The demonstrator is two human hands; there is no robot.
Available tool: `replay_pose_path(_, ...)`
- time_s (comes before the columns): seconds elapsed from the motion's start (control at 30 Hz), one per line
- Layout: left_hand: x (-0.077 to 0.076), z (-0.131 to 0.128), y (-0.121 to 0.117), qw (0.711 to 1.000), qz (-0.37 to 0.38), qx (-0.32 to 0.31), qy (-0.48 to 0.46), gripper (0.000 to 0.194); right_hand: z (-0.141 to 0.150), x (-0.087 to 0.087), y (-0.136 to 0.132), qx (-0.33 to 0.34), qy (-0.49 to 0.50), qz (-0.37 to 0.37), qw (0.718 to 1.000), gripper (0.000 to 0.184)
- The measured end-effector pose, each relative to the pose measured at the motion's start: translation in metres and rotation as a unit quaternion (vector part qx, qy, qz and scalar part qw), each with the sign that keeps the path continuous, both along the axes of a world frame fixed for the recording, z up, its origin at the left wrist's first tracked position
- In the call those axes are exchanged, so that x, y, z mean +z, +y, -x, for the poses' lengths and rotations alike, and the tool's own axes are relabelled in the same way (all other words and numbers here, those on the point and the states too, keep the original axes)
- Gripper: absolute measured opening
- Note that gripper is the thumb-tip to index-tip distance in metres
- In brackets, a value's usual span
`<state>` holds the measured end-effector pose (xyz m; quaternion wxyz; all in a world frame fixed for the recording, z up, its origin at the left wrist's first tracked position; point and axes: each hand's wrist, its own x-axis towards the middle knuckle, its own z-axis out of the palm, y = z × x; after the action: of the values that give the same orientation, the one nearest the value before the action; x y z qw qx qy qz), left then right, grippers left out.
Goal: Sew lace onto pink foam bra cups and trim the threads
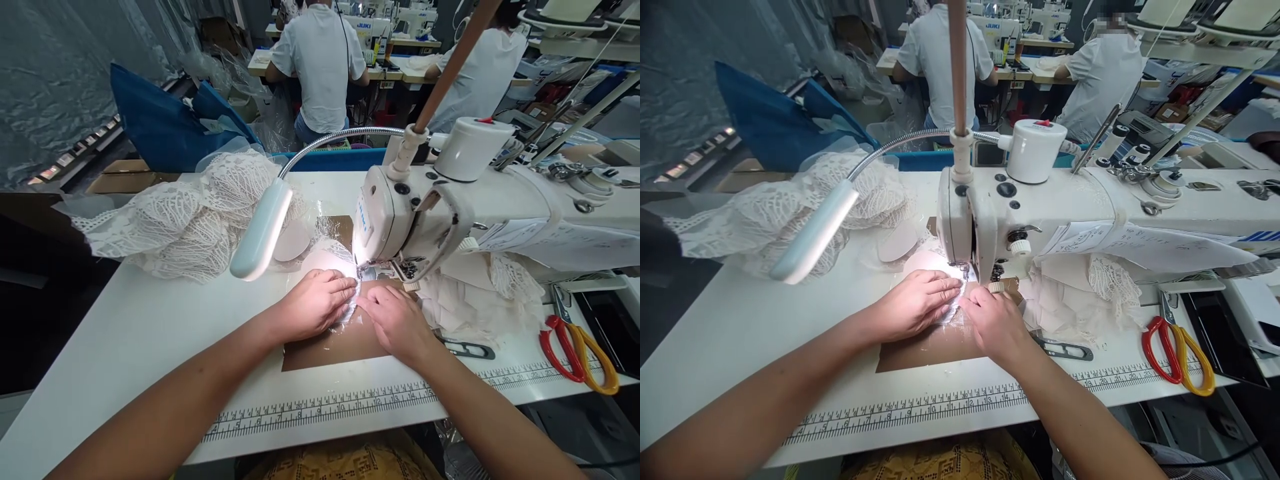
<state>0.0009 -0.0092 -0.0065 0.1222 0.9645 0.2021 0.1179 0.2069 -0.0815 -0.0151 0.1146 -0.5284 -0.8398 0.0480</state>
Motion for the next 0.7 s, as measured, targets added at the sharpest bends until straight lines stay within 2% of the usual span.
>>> replay_pose_path(0.27,0.006,-0.008,-0.002,0.999,-0.031,0.032,0.029,0.039,0.002,0.004,0.005,-0.040,-0.023,-0.023,0.999,0.039)
replay_pose_path(0.47,0.004,-0.007,0.000,0.998,-0.043,0.044,0.021,0.038,0.001,0.005,0.006,-0.047,-0.035,-0.019,0.998,0.040)
replay_pose_path(0.7,0.001,0.003,0.000,1.000,-0.026,0.014,-0.008,0.034,-0.008,0.001,0.000,0.016,0.014,-0.031,0.999,0.035)
